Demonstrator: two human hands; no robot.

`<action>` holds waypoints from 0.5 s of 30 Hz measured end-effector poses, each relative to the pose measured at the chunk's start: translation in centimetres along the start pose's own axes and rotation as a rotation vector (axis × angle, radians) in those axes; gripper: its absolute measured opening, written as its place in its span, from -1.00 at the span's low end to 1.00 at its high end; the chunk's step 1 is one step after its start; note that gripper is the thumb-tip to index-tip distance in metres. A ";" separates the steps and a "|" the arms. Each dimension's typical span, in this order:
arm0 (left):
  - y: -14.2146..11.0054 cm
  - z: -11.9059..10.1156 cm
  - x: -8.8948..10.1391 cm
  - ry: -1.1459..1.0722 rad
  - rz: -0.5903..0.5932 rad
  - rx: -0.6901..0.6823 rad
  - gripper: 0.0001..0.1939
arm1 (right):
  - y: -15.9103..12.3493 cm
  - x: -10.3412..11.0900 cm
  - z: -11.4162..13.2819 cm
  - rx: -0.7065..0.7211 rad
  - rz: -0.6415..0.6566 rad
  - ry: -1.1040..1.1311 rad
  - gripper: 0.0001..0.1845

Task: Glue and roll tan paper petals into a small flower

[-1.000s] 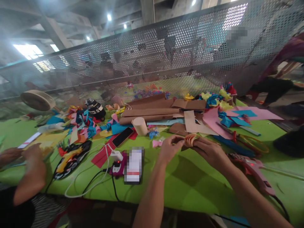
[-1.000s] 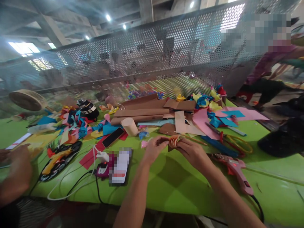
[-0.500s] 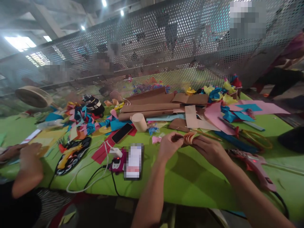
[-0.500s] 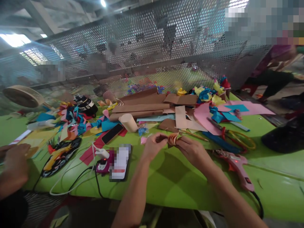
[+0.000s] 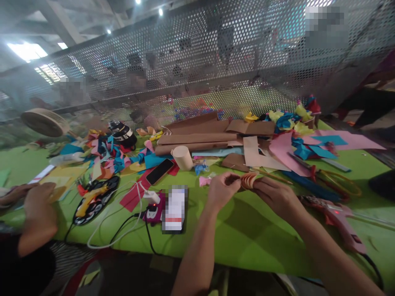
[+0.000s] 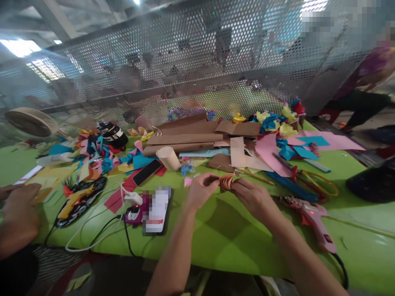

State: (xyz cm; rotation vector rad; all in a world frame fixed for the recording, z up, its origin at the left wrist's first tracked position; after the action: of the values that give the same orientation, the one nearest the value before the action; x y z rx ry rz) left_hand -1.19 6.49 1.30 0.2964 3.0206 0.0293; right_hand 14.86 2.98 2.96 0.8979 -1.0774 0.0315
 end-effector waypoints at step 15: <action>0.0 0.1 -0.5 0.100 0.087 -0.084 -0.78 | -0.2 -0.3 -0.2 0.021 -0.034 0.026 -0.70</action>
State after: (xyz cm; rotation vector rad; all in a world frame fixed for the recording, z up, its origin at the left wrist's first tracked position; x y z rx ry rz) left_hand -0.70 6.42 1.23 0.4299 3.0923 0.1829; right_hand 14.97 3.13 2.55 0.9327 -1.0394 0.0259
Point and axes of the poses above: each hand's wrist, its own y-axis towards the middle knuckle, its own x-axis out of the back of the hand, z = x × y, the point moved 6 cm from there along y, towards the middle knuckle, and after that the axes turned 14 degrees about -y, right-handed, at the moved point
